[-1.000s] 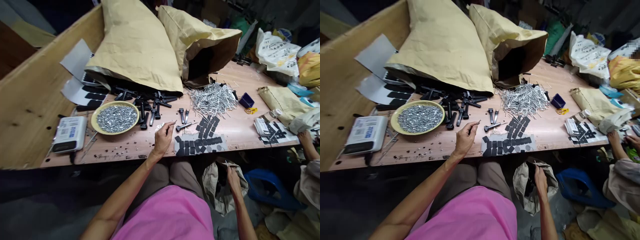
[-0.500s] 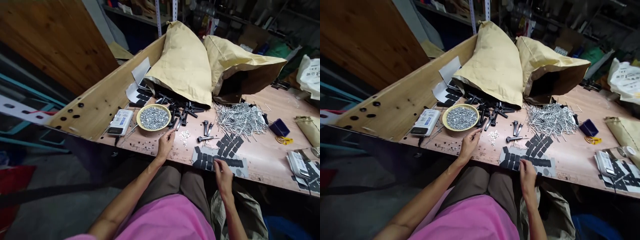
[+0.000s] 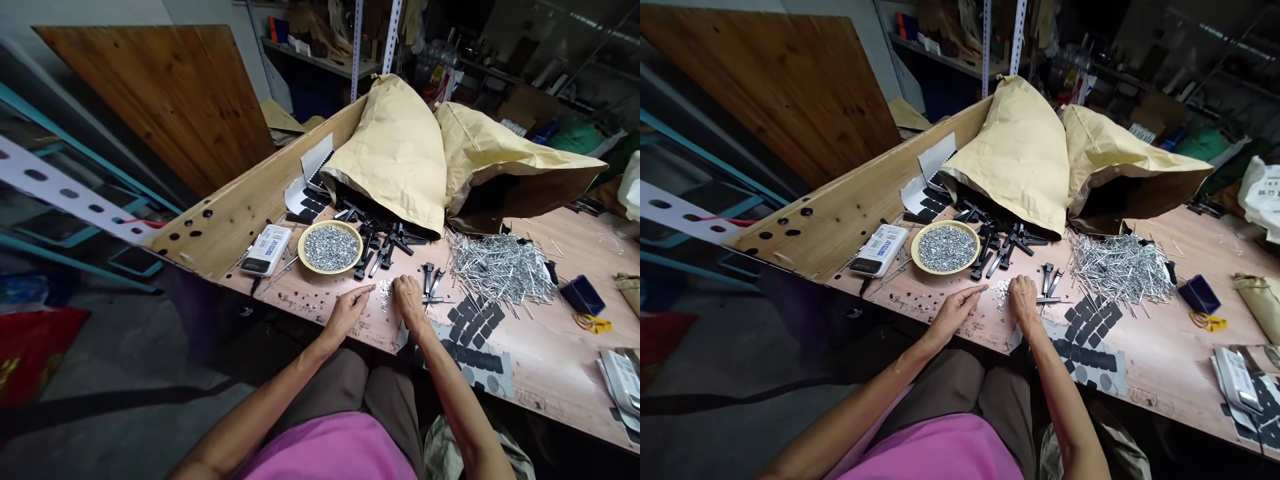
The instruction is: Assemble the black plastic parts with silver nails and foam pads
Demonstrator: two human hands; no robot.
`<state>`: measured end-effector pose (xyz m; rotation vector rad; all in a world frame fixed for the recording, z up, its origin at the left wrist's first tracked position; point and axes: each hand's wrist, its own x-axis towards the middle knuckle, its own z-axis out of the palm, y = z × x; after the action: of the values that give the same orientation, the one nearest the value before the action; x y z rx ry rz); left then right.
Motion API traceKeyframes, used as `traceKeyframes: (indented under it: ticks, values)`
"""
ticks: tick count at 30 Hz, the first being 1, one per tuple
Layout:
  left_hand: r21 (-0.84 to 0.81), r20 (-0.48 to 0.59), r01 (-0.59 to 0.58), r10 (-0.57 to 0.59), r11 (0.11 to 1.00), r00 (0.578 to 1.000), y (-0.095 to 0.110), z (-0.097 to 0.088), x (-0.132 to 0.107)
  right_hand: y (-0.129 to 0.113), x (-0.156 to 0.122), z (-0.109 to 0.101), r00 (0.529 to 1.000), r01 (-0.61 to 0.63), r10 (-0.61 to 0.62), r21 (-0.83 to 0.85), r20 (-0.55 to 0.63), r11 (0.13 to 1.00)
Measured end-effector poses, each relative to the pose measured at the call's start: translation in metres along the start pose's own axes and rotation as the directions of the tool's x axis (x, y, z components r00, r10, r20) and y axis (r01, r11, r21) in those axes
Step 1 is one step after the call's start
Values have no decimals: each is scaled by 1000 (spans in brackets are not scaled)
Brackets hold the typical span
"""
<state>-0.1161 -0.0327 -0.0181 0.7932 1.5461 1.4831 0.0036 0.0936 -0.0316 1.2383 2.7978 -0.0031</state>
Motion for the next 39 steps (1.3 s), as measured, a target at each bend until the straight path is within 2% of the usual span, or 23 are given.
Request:
traceKeyframes:
  ticks: [3, 8, 10, 11, 12, 14, 15, 16, 18, 21, 30, 33, 35, 36, 39]
  values:
    - [-136, 67, 139, -131, 981, 989, 3, 1, 2, 0, -3, 4, 1000, 16, -16, 18, -5, 1000]
    - [-191, 115, 252, -233, 949, 966, 5, 4, 2, 6, -8, 6, 999, 8, -4, 81, -48, 997]
    - [-190, 142, 275, -251, 943, 958, 6, 6, 2, 8, -11, 4, 993, -15, 45, 267, -106, 964]
    - [-188, 158, 279, -252, 942, 955, 6, 8, 1, 8, -13, 3, 985, -32, 101, 434, -137, 900]
    - [-184, 174, 280, -249, 942, 953, 6, 9, 0, 7, -16, 2, 972, -42, 176, 624, -154, 781]
    - [-174, 207, 271, -234, 947, 950, 8, 13, -1, 2, -22, -1, 940, -28, 320, 906, -120, 422]
    - [-167, 221, 266, -227, 949, 949, 9, 15, -1, -1, -25, -3, 929, -13, 361, 964, -87, 267]
    - [-160, 235, 262, -221, 952, 947, 10, 17, -2, -4, -28, -5, 919, 4, 389, 989, -61, 147]
    - [-148, 257, 254, -211, 956, 943, 11, 20, -3, -10, -34, -9, 903, 28, 428, 1000, -27, 6]
    - [-142, 277, 249, -203, 958, 939, 14, 25, -5, -15, -41, -13, 885, 50, 466, 996, -12, -69]
    - [-162, 310, 243, -185, 956, 933, 17, 28, -10, -17, -54, -15, 887, 125, 454, 990, -81, -68]
    - [-163, 320, 248, -186, 955, 929, 17, 29, -10, -17, -57, -13, 872, 174, 468, 985, -145, -20]
    - [-166, 323, 252, -189, 953, 927, 17, 30, -11, -16, -59, -11, 857, 222, 462, 972, -230, 72]
    - [-169, 324, 254, -190, 952, 927, 17, 31, -11, -15, -60, -11, 845, 249, 450, 957, -290, 148]
    - [-174, 327, 253, -186, 952, 926, 17, 32, -13, -12, -64, -9, 790, 342, 325, 813, -520, 471]
